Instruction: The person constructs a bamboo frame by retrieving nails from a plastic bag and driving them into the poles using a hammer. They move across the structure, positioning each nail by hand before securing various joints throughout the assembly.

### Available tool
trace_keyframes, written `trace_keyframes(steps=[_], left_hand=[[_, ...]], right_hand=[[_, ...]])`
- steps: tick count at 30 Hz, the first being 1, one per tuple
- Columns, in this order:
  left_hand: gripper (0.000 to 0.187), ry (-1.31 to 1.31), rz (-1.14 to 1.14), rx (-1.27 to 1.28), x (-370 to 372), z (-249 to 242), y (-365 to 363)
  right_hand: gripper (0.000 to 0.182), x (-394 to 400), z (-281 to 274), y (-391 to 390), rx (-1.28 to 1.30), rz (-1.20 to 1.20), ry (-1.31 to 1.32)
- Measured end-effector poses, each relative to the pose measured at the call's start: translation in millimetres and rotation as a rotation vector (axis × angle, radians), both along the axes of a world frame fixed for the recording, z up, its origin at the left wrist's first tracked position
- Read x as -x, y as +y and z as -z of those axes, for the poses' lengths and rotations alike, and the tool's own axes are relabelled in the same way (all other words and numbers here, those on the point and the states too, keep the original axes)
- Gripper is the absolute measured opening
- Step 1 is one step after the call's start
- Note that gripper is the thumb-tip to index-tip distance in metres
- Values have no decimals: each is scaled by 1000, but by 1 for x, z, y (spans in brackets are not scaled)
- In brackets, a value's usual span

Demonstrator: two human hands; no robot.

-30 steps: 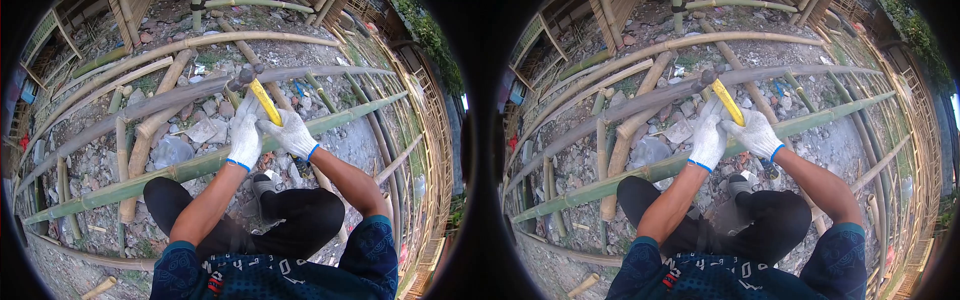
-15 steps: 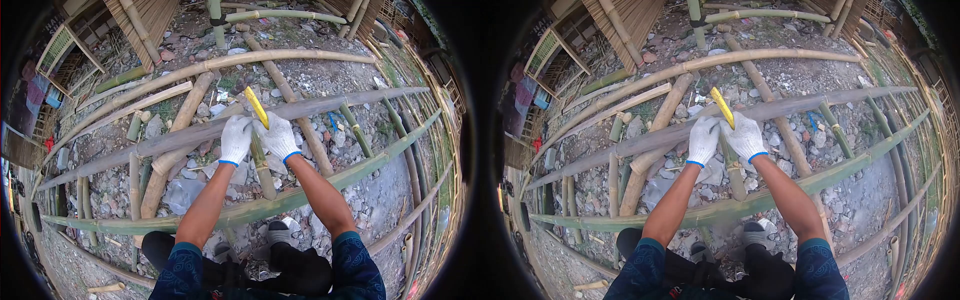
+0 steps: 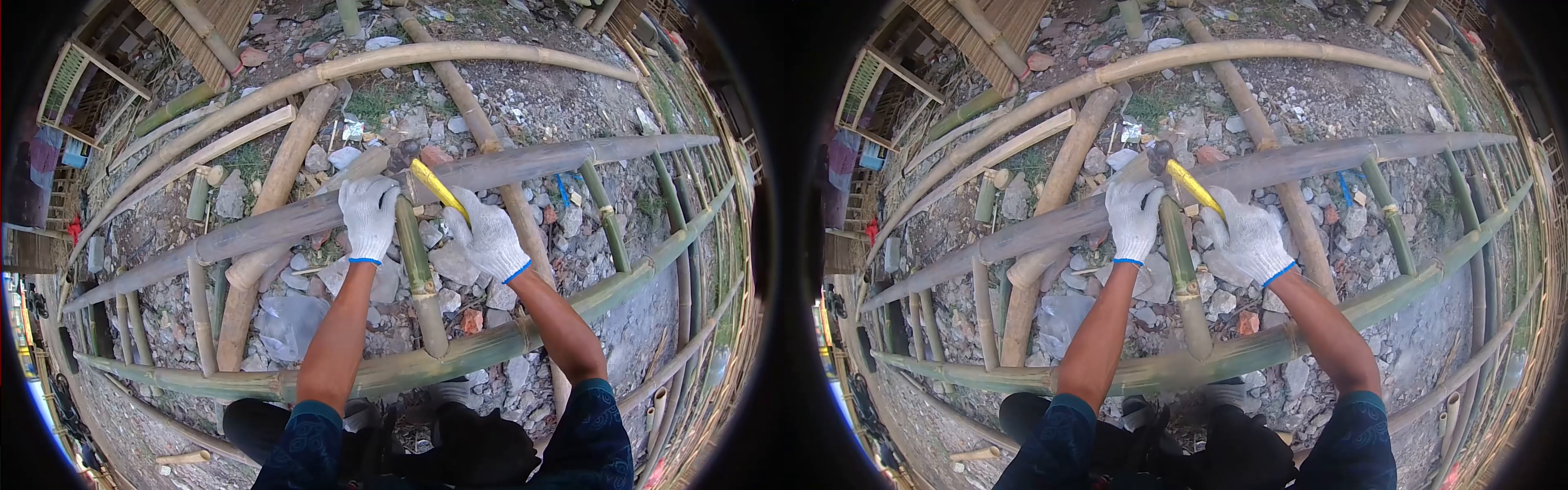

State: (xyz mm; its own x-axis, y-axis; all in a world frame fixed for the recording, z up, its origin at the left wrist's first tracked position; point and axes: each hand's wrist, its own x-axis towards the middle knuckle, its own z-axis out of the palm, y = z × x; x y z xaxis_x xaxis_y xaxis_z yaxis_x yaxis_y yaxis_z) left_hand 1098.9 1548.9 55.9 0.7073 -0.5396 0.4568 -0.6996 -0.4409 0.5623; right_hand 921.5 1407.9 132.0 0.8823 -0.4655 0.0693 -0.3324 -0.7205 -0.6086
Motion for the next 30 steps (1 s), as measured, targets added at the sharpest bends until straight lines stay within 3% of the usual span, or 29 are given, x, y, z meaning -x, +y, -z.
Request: trace_keyframes(steps=[6, 9, 15, 18, 19, 22, 25, 28, 30], left_hand=[[12, -8, -22, -30, 2, 4, -1], [14, -23, -55, -42, 0, 3, -1], [16, 15, -46, -10, 3, 2, -2], [15, 11, -64, -30, 3, 1, -2], [14, 40, -51, -26, 4, 0, 1], [15, 58, -35, 1, 2, -2, 0], [15, 47, -36, -3, 2, 1, -2], [15, 48, -41, -21, -6, -9, -5], [15, 112, -20, -24, 0, -6, 0]], right_hand=[[46, 10, 4, 5, 154, -96, -126], [46, 12, 3, -3, 135, -137, 96], [45, 14, 3, 1, 185, -100, -314], [41, 12, 2, -8, 197, -182, 47], [37, 11, -5, -8, 156, -161, 42], [35, 10, -5, 0, 214, -103, -354], [38, 12, 6, -2, 225, -109, -119], [40, 6, 2, -7, 267, -110, -132], [41, 5, 9, 0, 229, -62, -304]])
